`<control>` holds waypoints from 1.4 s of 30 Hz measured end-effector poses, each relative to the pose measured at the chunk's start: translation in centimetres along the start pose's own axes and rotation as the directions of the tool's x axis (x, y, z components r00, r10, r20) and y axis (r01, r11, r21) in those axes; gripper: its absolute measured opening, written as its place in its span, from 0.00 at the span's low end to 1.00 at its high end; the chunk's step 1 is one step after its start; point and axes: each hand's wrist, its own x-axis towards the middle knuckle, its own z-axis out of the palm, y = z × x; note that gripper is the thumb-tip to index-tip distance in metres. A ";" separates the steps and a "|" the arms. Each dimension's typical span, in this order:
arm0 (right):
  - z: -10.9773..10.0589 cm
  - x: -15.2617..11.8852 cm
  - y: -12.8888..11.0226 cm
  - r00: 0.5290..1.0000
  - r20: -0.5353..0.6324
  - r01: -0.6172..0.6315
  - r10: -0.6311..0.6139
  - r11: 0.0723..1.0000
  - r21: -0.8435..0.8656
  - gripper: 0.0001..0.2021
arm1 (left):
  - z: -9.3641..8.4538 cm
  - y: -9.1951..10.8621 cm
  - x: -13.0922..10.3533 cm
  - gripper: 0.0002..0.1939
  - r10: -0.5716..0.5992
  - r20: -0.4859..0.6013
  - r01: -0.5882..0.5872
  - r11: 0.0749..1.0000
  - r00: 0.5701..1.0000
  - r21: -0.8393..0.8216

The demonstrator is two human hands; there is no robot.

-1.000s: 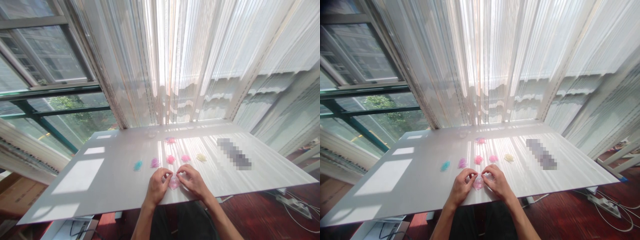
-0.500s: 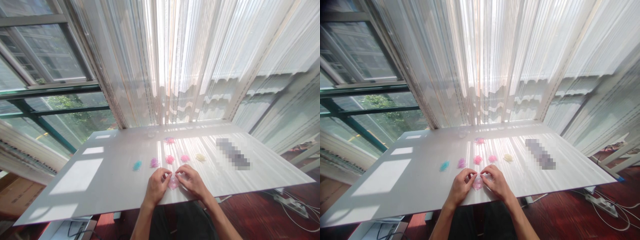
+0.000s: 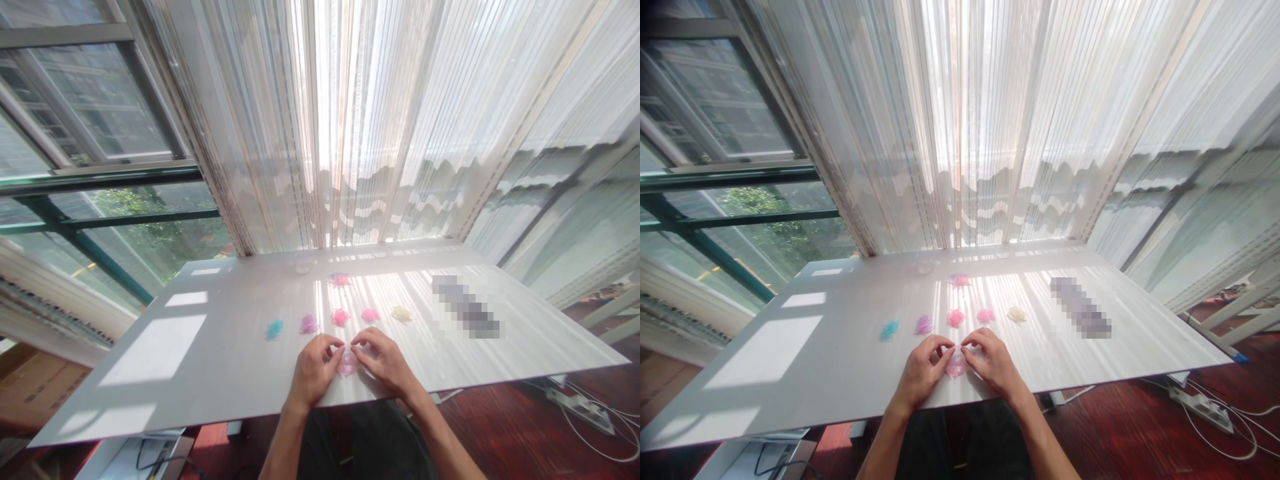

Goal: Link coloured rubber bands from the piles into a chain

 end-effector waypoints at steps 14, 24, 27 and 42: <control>0.0 0.0 -0.1 1.000 0.001 -0.024 0.024 1.000 -0.011 0.05 | 0.0 0.0 0.1 0.05 -0.007 -0.001 0.007 1.000 1.000 -0.005; 0.0 0.0 -0.1 1.000 0.024 -0.017 0.017 1.000 -0.002 0.06 | 0.0 -0.1 0.1 0.05 -0.022 0.021 0.022 1.000 1.000 -0.013; -0.1 0.0 -0.2 0.999 0.031 -0.008 0.008 1.000 0.001 0.06 | 0.1 -0.2 0.1 0.05 -0.022 0.022 0.022 1.000 1.000 -0.022; 0.1 -0.1 0.0 1.000 0.023 0.005 -0.005 1.000 0.008 0.07 | 0.0 0.0 0.0 0.06 -0.040 0.020 0.041 0.999 0.999 -0.034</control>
